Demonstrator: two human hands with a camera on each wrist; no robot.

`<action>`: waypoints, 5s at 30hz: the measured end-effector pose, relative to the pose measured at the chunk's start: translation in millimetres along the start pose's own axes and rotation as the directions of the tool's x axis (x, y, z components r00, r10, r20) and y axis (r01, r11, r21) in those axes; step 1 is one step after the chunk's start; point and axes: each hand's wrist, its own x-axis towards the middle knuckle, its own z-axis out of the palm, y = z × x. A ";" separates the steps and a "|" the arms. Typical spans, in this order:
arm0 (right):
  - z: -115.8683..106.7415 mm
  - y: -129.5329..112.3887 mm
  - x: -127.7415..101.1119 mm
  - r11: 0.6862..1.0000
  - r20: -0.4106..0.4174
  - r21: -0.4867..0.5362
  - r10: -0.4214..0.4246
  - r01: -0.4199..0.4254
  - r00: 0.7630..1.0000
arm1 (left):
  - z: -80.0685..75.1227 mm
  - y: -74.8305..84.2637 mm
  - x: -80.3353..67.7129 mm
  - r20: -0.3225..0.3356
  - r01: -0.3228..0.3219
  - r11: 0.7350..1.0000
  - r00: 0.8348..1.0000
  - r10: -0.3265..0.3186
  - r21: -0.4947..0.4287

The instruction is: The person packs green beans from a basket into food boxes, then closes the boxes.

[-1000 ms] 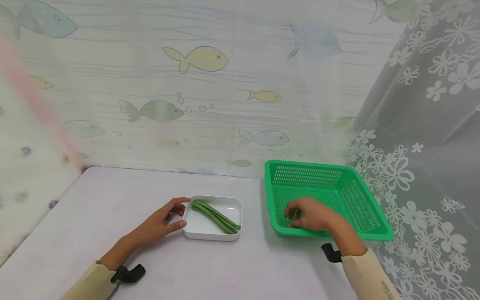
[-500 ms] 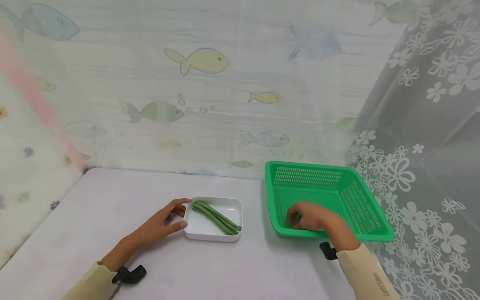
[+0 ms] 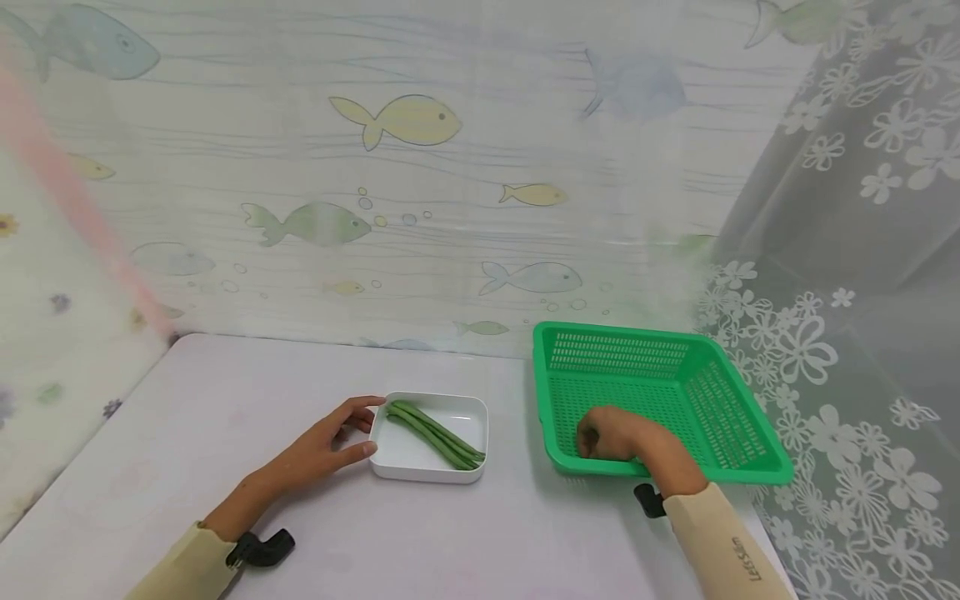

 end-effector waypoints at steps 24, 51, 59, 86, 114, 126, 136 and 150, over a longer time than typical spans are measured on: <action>4.8 13.4 -1.8 0.992 -0.030 0.022 -0.123 0.124 0.992 | 0.5 1.7 1.8 -0.004 0.000 1.000 1.000 0.000 0.013; 7.3 15.7 -2.1 0.998 -0.028 0.028 -0.060 0.061 0.998 | 2.6 -0.2 0.3 -0.008 0.002 1.000 1.000 -0.002 0.013; 4.1 15.1 -5.7 0.992 -0.064 0.055 -0.107 0.110 0.992 | 1.4 0.4 0.1 -0.008 0.006 1.000 1.000 -0.005 0.013; -5.1 4.1 -27.8 0.980 -0.344 0.085 -0.142 0.181 0.928 | 0.9 -0.3 1.3 -0.006 0.001 1.000 1.000 -0.001 0.021; 4.7 -55.0 -25.7 0.923 -0.670 -0.151 -0.359 0.355 0.650 | 0.2 1.1 0.5 -0.003 0.022 1.000 1.000 -0.021 0.017; 13.9 -94.6 -13.7 0.889 -0.662 -0.100 -0.395 0.447 0.637 | 1.5 3.3 -0.1 -0.008 -0.003 1.000 1.000 0.003 -0.007; 24.0 -123.9 2.7 0.869 -0.663 -0.014 -0.378 0.494 0.646 | 0.6 5.6 -3.3 -0.007 0.008 1.000 1.000 -0.008 0.018; 28.8 -151.8 38.0 0.864 -0.657 0.017 -0.369 0.502 0.657 | -1.8 13.3 -6.7 -0.009 0.024 1.000 1.000 -0.024 0.013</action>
